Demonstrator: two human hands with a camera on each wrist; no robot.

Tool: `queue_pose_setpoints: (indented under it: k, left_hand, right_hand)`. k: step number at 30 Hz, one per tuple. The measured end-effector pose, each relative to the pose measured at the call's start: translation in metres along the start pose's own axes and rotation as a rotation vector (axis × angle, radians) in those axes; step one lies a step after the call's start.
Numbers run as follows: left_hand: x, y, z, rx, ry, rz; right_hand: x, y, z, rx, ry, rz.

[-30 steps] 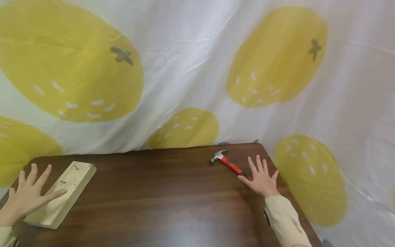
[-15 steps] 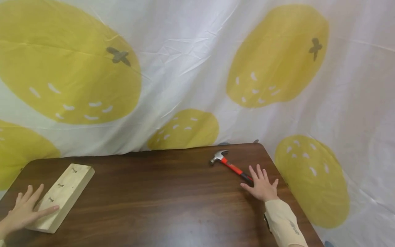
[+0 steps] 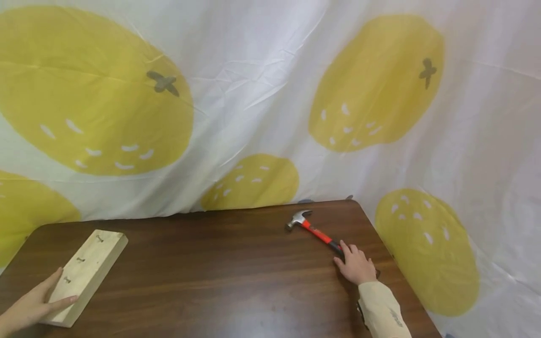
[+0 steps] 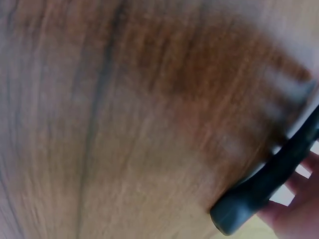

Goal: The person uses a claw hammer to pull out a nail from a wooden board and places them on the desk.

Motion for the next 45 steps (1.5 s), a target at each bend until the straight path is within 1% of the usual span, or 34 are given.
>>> queue_pose_setpoints:
  k: [5, 8, 10, 13, 16, 19, 23, 24, 26, 30, 33, 38, 45]
  left_hand:
    - [0.001, 0.001, 0.000, 0.022, -0.069, -0.009]
    - [0.001, 0.001, 0.001, 0.040, -0.083, -0.020]
    - [0.001, 0.001, 0.002, 0.038, -0.088, -0.007]
    - [0.001, 0.000, 0.005, 0.037, -0.088, 0.016]
    - [-0.002, 0.001, 0.011, 0.022, -0.092, 0.038]
    - [-0.005, 0.003, 0.016, 0.013, -0.095, 0.039]
    - [-0.009, 0.008, 0.022, 0.007, -0.100, 0.030]
    - [-0.010, 0.009, 0.024, 0.000, -0.102, 0.037]
    - [-0.011, 0.010, 0.029, -0.021, -0.101, 0.056]
    - [-0.013, 0.013, 0.038, -0.051, -0.078, 0.095]
    - [-0.016, 0.014, 0.046, -0.051, -0.059, 0.095]
    - [-0.022, 0.016, 0.062, -0.044, -0.044, 0.094]
    - [-0.039, 0.018, 0.089, 0.002, -0.040, 0.040]
  right_hand:
    - [-0.005, 0.001, 0.000, 0.008, 0.064, 0.088]
    - [-0.007, 0.001, 0.000, 0.023, 0.092, 0.142]
    - [-0.007, 0.001, -0.001, 0.039, 0.104, 0.171]
    - [-0.007, 0.003, -0.003, 0.050, 0.106, 0.189]
    - [-0.006, 0.006, -0.005, 0.028, 0.081, 0.196]
    - [-0.006, 0.011, -0.008, -0.004, 0.066, 0.203]
    - [-0.007, 0.015, -0.013, 0.001, 0.091, 0.226]
    - [-0.007, 0.016, -0.014, 0.005, 0.096, 0.230]
    - [-0.006, 0.017, -0.016, 0.009, 0.097, 0.237]
    - [-0.004, 0.016, -0.018, 0.002, 0.071, 0.219]
    - [-0.002, 0.017, -0.022, 0.005, 0.046, 0.220]
    - [0.006, 0.018, -0.032, 0.036, 0.023, 0.267]
    - [0.021, 0.021, -0.048, 0.065, 0.010, 0.310]
Point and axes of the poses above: each hand's wrist, its own y-axis away from the middle knuckle, its own x-axis out of the back of the hand, z = x × y, the point moved 4 cm from there along -y, towards the middle knuckle, and after that the axes turned 12 degrees about x, right-handed, at the moved point
